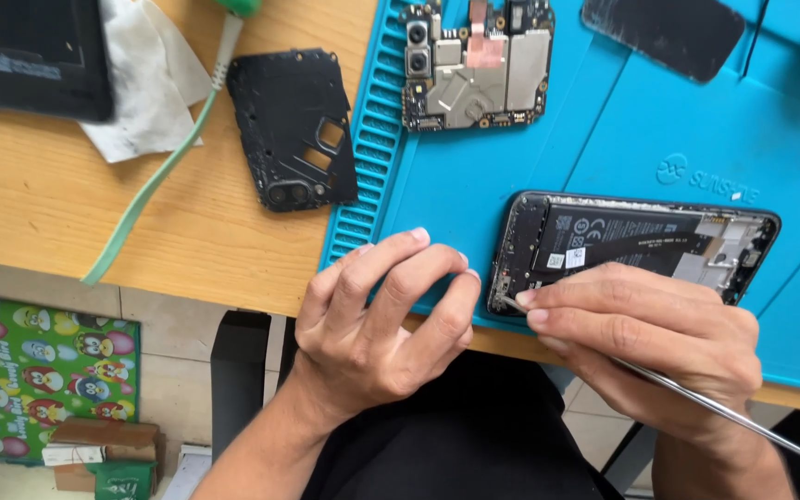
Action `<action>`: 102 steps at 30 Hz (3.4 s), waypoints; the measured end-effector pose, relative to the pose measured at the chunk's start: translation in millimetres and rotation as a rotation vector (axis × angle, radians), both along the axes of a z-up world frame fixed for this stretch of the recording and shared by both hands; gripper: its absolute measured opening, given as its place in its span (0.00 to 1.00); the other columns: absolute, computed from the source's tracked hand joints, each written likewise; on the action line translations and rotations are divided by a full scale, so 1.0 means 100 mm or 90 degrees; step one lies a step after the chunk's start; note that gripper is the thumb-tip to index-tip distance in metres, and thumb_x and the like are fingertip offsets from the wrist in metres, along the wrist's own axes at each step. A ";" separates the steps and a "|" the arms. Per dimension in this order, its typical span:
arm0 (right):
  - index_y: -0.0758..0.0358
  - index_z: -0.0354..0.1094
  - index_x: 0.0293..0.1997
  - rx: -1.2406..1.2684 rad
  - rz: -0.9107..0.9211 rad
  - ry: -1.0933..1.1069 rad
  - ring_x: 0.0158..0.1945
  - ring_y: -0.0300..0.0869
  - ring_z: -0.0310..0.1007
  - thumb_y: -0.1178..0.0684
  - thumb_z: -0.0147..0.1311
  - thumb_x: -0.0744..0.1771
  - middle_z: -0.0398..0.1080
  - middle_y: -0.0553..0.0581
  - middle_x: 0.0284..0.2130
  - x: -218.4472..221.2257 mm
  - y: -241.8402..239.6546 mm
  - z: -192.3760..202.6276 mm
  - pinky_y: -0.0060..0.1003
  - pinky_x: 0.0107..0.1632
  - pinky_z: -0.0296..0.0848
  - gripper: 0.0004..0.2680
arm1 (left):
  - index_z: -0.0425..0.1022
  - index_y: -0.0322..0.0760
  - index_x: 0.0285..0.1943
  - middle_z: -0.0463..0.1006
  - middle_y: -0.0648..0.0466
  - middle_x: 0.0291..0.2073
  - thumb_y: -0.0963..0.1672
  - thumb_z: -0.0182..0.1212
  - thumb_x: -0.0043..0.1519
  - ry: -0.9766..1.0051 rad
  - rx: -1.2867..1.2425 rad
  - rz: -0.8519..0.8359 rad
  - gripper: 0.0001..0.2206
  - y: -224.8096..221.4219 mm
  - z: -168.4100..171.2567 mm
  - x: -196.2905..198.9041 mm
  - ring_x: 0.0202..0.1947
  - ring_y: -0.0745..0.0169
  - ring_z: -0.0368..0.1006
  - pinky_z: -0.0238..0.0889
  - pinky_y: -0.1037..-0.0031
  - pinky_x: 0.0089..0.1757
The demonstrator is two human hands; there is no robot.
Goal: Disassembling and cleaning the internal components of a mobile phone using specialized repair tools.
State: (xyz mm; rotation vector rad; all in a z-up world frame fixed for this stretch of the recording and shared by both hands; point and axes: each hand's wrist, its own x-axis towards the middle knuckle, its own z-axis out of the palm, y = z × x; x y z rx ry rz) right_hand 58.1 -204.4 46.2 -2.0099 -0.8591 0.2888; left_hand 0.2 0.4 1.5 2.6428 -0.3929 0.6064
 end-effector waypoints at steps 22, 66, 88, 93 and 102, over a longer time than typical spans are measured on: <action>0.68 0.75 0.34 -0.032 0.046 0.043 0.37 0.45 0.84 0.60 0.59 0.63 0.79 0.58 0.34 0.05 0.00 0.07 0.32 0.41 0.82 0.02 | 0.76 0.52 0.43 0.81 0.66 0.42 0.45 0.44 0.70 0.001 0.005 0.007 0.11 -0.01 -0.01 -0.01 0.48 0.65 0.76 0.60 0.75 0.46; 0.70 0.73 0.42 0.285 -0.066 0.232 0.31 0.49 0.86 0.51 0.58 0.67 0.82 0.64 0.33 -0.85 -0.16 -0.03 0.37 0.38 0.86 0.10 | 0.76 0.29 0.40 0.77 0.48 0.36 0.38 0.56 0.68 0.058 -0.295 -0.277 0.05 0.00 0.42 -0.58 0.33 0.52 0.73 0.65 0.65 0.37; 0.69 0.73 0.51 -0.337 -0.333 -0.384 0.45 0.56 0.75 0.53 0.65 0.67 0.76 0.65 0.43 0.24 -2.30 0.28 0.49 0.51 0.74 0.11 | 0.56 0.43 0.78 0.66 0.48 0.57 0.65 0.60 0.57 0.127 0.201 -0.121 0.45 -0.17 0.43 0.18 0.48 0.48 0.65 0.68 0.60 0.43; 0.59 0.68 0.60 -0.407 -0.307 -0.287 0.53 0.56 0.69 0.48 0.55 0.68 0.68 0.63 0.52 0.31 -2.05 0.00 0.51 0.52 0.74 0.14 | 0.62 0.47 0.64 0.63 0.49 0.55 0.61 0.71 0.54 0.294 0.061 -0.185 0.36 -0.20 0.56 0.30 0.50 0.46 0.62 0.62 0.56 0.47; 0.67 0.70 0.49 -0.264 -0.368 -0.218 0.35 0.47 0.73 0.58 0.50 0.72 0.75 0.60 0.38 -0.04 -2.06 -0.03 0.42 0.36 0.72 0.05 | 0.51 0.50 0.76 0.76 0.51 0.51 0.45 0.73 0.57 0.381 -0.295 -0.200 0.40 -0.27 0.56 0.05 0.31 0.58 0.65 0.57 0.72 0.45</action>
